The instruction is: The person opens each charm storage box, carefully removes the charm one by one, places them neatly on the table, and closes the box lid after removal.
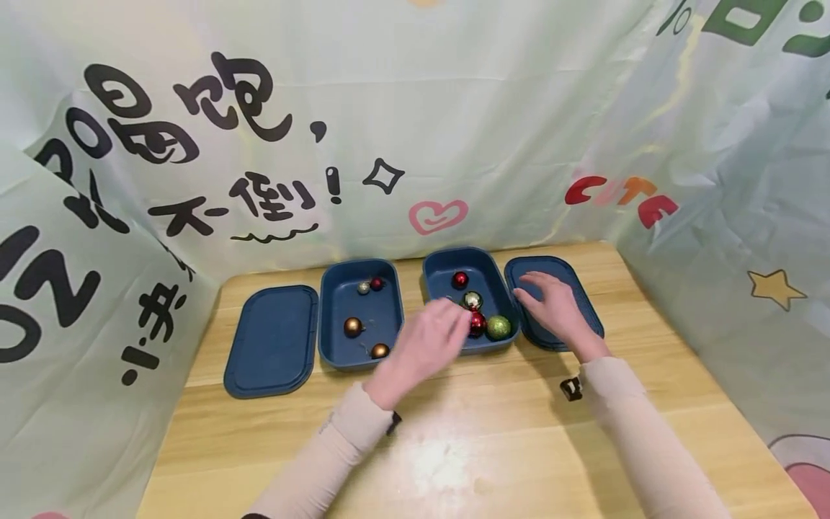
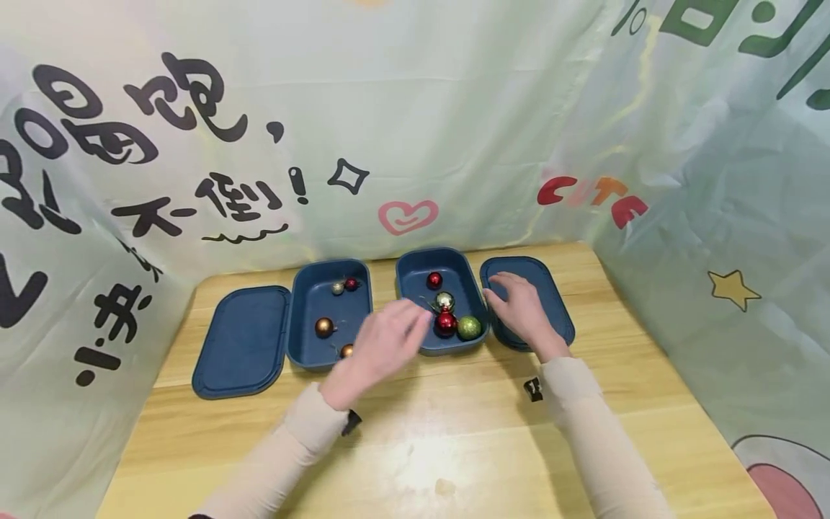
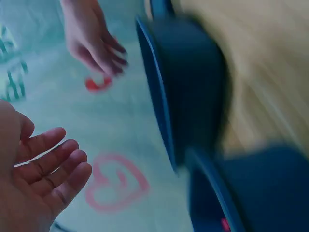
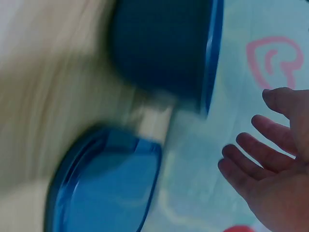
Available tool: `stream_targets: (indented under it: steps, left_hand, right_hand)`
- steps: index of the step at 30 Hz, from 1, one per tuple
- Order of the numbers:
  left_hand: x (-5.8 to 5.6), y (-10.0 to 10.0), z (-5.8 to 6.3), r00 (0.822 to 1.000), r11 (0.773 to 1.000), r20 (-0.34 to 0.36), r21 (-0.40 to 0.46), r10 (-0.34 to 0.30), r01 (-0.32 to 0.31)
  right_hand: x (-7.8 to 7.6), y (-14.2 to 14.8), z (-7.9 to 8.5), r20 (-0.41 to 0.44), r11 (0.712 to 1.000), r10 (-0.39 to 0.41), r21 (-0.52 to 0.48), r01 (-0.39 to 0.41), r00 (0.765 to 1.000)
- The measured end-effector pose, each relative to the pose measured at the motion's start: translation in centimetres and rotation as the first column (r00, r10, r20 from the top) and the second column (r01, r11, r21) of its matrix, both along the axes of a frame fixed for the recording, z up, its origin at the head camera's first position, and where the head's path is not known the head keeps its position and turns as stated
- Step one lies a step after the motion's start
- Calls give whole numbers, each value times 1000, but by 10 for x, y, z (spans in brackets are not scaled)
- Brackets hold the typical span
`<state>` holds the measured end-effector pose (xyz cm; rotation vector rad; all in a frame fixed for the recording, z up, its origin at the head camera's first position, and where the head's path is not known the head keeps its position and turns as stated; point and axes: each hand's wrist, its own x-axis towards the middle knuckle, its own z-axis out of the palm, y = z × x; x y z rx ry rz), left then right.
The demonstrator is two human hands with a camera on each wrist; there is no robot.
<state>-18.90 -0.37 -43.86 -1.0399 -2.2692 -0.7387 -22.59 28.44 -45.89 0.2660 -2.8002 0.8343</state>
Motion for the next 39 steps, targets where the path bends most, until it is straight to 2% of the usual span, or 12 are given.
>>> stream_targets:
  steps: [5, 10, 14, 18, 21, 24, 29, 33, 36, 39]
  left_hand:
    - [-33, -61, -4, 985, 986, 58, 7, 164, -165]
    - [-52, -112, -16, 954, 961, 119, -27, 277, -276]
    - [-59, -146, -29, 908, 932, 210, -121, 361, -342]
    - [-64, -170, -42, 849, 900, 308, -224, 430, -375]
    - [-66, -183, -51, 811, 881, 358, -283, 463, -379]
    - [-66, -191, -58, 785, 870, 391, -324, 481, -371]
    - [-66, -198, -64, 752, 848, 419, -395, 508, -353]
    - [-67, -200, -65, 724, 832, 443, -437, 529, -341]
    - [-67, -200, -65, 713, 821, 444, -459, 543, -339]
    - [-67, -200, -65, 704, 812, 443, -473, 555, -342]
  right_hand:
    - [-8, -35, 5, -1, 996, 61, -63, -61, 998]
    - [-14, -74, 6, 21, 985, 118, -131, -115, 993]
    - [-19, -105, 5, 36, 971, 177, -169, -169, 983]
    - [-23, -134, 4, 53, 955, 239, -191, -225, 969]
    - [-26, -155, 2, 72, 939, 286, -219, -265, 955]
    - [-27, -173, 0, 86, 925, 316, -249, -287, 945]
    - [-31, -200, -5, 134, 906, 355, -293, -305, 925]
    - [-34, -220, -9, 186, 881, 395, -354, -314, 899]
    - [-37, -234, -13, 219, 864, 429, -382, -328, 876]
    - [-40, -246, -17, 250, 867, 443, -364, -340, 861]
